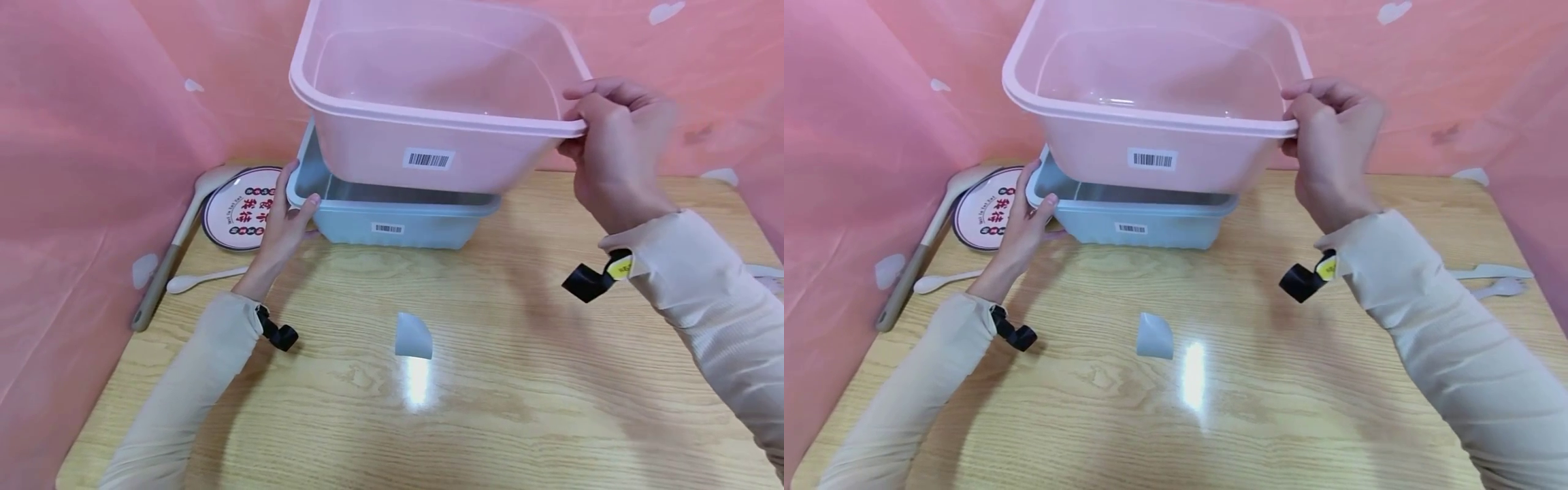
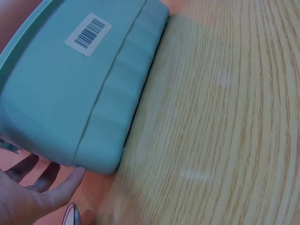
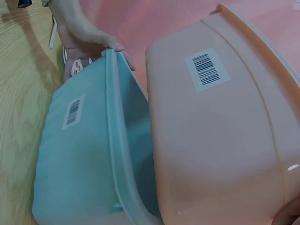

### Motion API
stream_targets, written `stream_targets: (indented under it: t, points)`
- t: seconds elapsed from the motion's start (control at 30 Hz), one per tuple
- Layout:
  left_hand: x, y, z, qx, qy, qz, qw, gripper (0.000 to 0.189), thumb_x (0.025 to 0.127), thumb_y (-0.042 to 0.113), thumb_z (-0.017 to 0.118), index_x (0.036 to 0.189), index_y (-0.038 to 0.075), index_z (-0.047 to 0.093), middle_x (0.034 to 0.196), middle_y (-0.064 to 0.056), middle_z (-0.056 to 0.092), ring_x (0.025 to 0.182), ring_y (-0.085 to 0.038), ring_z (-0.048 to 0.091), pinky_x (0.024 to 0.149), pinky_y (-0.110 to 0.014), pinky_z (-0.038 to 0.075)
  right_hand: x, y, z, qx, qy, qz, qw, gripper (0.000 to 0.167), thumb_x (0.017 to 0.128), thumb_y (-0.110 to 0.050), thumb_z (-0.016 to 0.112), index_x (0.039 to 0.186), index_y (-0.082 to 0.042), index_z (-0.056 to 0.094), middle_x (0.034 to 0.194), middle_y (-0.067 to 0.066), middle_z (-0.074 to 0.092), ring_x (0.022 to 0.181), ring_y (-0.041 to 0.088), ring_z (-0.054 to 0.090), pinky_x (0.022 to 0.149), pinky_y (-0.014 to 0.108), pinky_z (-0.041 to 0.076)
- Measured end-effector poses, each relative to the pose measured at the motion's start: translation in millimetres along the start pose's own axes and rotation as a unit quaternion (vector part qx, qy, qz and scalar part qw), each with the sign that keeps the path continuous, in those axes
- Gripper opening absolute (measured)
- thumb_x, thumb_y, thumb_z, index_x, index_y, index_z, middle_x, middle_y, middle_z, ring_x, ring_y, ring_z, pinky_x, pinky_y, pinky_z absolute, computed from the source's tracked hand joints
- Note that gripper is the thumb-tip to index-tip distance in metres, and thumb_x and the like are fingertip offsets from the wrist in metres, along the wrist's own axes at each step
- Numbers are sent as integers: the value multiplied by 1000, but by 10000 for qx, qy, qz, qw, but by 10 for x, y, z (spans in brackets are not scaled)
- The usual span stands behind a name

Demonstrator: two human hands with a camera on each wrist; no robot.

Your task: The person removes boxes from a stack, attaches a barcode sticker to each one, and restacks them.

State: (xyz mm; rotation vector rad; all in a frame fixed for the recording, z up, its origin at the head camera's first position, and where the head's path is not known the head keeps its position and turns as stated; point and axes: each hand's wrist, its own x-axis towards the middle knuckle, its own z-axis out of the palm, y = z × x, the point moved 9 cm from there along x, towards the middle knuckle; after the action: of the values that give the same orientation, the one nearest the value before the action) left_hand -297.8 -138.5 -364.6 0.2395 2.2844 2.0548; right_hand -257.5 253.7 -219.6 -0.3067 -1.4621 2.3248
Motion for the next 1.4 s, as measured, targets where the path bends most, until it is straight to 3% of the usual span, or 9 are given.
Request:
stream_targets:
  t: [0.27, 0.6, 0.9, 1.2, 1.4]
  points:
    - [-10, 2, 6, 59, -7, -10, 10000, 65, 100, 26, 50, 152, 41, 13, 158, -6, 16, 137, -46, 35, 92, -63, 47, -16, 95, 162, -311, -113, -95, 9994, 23, 74, 16, 46, 78, 8, 67, 64, 11, 57, 37, 16, 49, 34, 24, 41]
    - [5, -19, -1, 207, 54, 12, 9998, 65, 100, 28, 51, 150, 46, 15, 161, -1, 12, 136, -47, 36, 89, -60, 51, -61, 241, 263, -792, -201, -218, 9964, 22, 77, 11, 51, 78, 2, 71, 65, 8, 61, 40, 14, 53, 38, 23, 45]
    - [23, 15, 44, 235, -9, 213, 9995, 66, 99, 31, 53, 150, 48, 15, 162, 3, 12, 139, -46, 32, 86, -61, 52, -61, 414, 206, -987, -163, -160, 9949, 21, 79, 9, 52, 77, -1, 71, 64, 4, 59, 41, 12, 49, 40, 21, 45]
    - [-12, -12, 23, 182, 63, 18, 9998, 69, 99, 33, 53, 152, 45, 10, 162, -2, 13, 134, -43, 40, 91, -61, 50, -90, 565, 185, -1446, -269, -217, 9889, 22, 84, 3, 53, 78, -6, 72, 63, 3, 59, 43, 10, 51, 44, 19, 48]
    - [-20, -7, 18, 127, 38, 66, 9999, 70, 99, 31, 52, 152, 45, 9, 161, -3, 14, 133, -43, 40, 90, -62, 49, -84, 658, 147, -1567, -279, -219, 9870, 20, 85, 1, 56, 78, -7, 72, 64, 2, 58, 44, 10, 48, 44, 19, 45]
